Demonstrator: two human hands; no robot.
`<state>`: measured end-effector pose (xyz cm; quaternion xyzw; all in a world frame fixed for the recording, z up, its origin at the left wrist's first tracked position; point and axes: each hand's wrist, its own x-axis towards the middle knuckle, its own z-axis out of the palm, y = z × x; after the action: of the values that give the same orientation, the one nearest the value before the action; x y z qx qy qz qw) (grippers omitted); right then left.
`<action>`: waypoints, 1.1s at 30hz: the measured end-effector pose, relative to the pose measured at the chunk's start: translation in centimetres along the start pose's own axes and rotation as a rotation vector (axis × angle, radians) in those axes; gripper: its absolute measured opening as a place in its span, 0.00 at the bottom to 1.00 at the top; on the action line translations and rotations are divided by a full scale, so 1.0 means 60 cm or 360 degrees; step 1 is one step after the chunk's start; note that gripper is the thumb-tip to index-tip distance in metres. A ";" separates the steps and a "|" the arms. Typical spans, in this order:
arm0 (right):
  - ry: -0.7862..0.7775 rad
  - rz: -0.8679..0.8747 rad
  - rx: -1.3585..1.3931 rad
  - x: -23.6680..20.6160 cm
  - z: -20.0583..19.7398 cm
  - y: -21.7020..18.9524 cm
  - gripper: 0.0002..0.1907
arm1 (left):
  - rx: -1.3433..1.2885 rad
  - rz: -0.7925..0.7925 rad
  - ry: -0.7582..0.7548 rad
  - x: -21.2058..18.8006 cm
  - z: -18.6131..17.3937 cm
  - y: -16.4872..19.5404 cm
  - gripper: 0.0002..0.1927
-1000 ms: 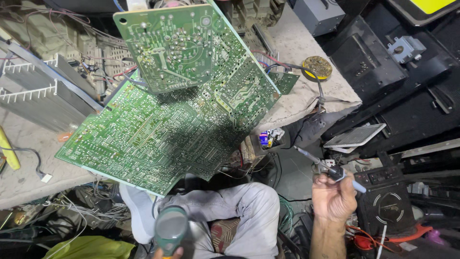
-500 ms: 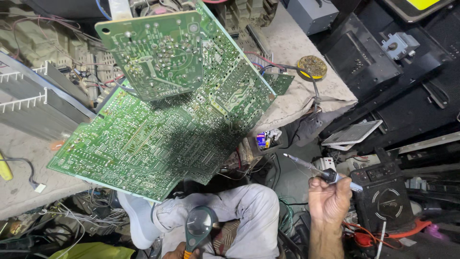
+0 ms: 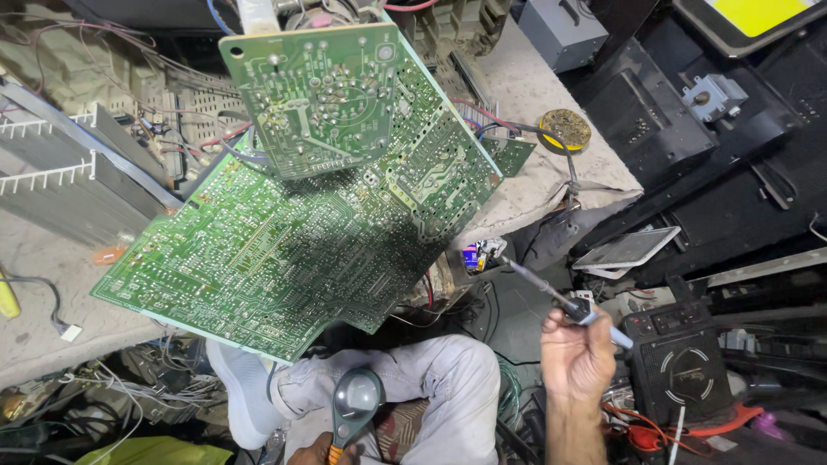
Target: The person inspects a green circuit board using a magnifying glass, then uses a soldering iron and solder wire to reflow or repair solder joints on the board. The person repeatedly cleans the soldering iron tip on a sponge and continues soldering at different points on the board.
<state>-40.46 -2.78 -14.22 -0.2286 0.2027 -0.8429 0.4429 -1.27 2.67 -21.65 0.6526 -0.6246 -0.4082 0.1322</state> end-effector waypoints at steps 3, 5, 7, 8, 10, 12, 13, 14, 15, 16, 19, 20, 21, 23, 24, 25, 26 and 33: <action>-0.0061 -0.0051 -0.0028 0.026 0.056 0.020 0.17 | -0.0008 -0.0014 0.0002 -0.003 -0.003 0.003 0.24; -0.0108 -0.0098 -0.0112 0.050 0.104 0.034 0.18 | 0.0072 0.0020 -0.0008 -0.002 -0.007 0.005 0.25; -0.0167 -0.0167 -0.0174 0.074 0.156 0.055 0.20 | 0.0125 -0.0033 -0.0018 -0.003 -0.009 0.005 0.26; -0.0195 -0.0199 -0.0207 0.084 0.181 0.065 0.22 | 0.0151 -0.0062 -0.0026 -0.003 -0.010 0.005 0.27; -0.0260 -0.0213 -0.0237 0.104 0.224 0.082 0.23 | 0.0133 -0.0055 -0.0074 -0.005 -0.013 0.002 0.26; -0.0255 -0.0210 -0.0268 0.119 0.258 0.099 0.24 | 0.0122 -0.0066 -0.0076 -0.005 -0.016 -0.001 0.26; -0.0216 -0.0200 -0.0288 0.125 0.271 0.107 0.24 | 0.0118 -0.0081 -0.0058 -0.005 -0.016 0.000 0.26; -0.0176 -0.0191 -0.0310 0.131 0.280 0.112 0.24 | 0.0112 -0.0095 -0.0042 -0.006 -0.016 0.000 0.26; -0.0180 -0.0186 -0.0309 0.136 0.288 0.118 0.24 | 0.0109 -0.0122 -0.0039 -0.006 -0.017 0.001 0.25; -0.0182 -0.0181 -0.0310 0.140 0.294 0.124 0.23 | 0.0106 -0.0150 -0.0039 -0.008 -0.018 0.002 0.24; -0.0175 -0.0175 -0.0319 0.146 0.300 0.135 0.23 | 0.0019 -0.0175 -0.0007 -0.013 -0.021 0.005 0.23; -0.0168 -0.0174 -0.0324 0.147 0.300 0.138 0.23 | -0.0022 -0.0174 0.0006 -0.013 -0.023 0.005 0.22; -0.0171 -0.0169 -0.0324 0.148 0.300 0.140 0.23 | -0.0039 -0.0179 0.0003 -0.012 -0.025 0.006 0.22; -0.0174 -0.0158 -0.0327 0.148 0.298 0.144 0.23 | -0.0074 -0.0191 -0.0008 -0.011 -0.027 0.005 0.23; -0.0172 -0.0160 -0.0338 0.148 0.297 0.145 0.23 | -0.0102 -0.0206 -0.0002 -0.011 -0.027 0.004 0.22; -0.0171 -0.0162 -0.0349 0.148 0.297 0.146 0.24 | -0.0130 -0.0222 0.0005 -0.012 -0.027 0.003 0.22; -0.0169 -0.0165 -0.0359 0.148 0.297 0.146 0.24 | -0.0158 -0.0238 0.0012 -0.012 -0.025 0.002 0.22; -0.0148 -0.0178 -0.0351 0.149 0.297 0.149 0.26 | -0.0133 -0.0300 0.0043 -0.004 -0.019 0.001 0.19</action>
<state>-29.04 -17.46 -2.74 -0.3258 0.2602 -0.8274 0.3763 -0.52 2.49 -20.81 0.7077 -0.5410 -0.4358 0.1287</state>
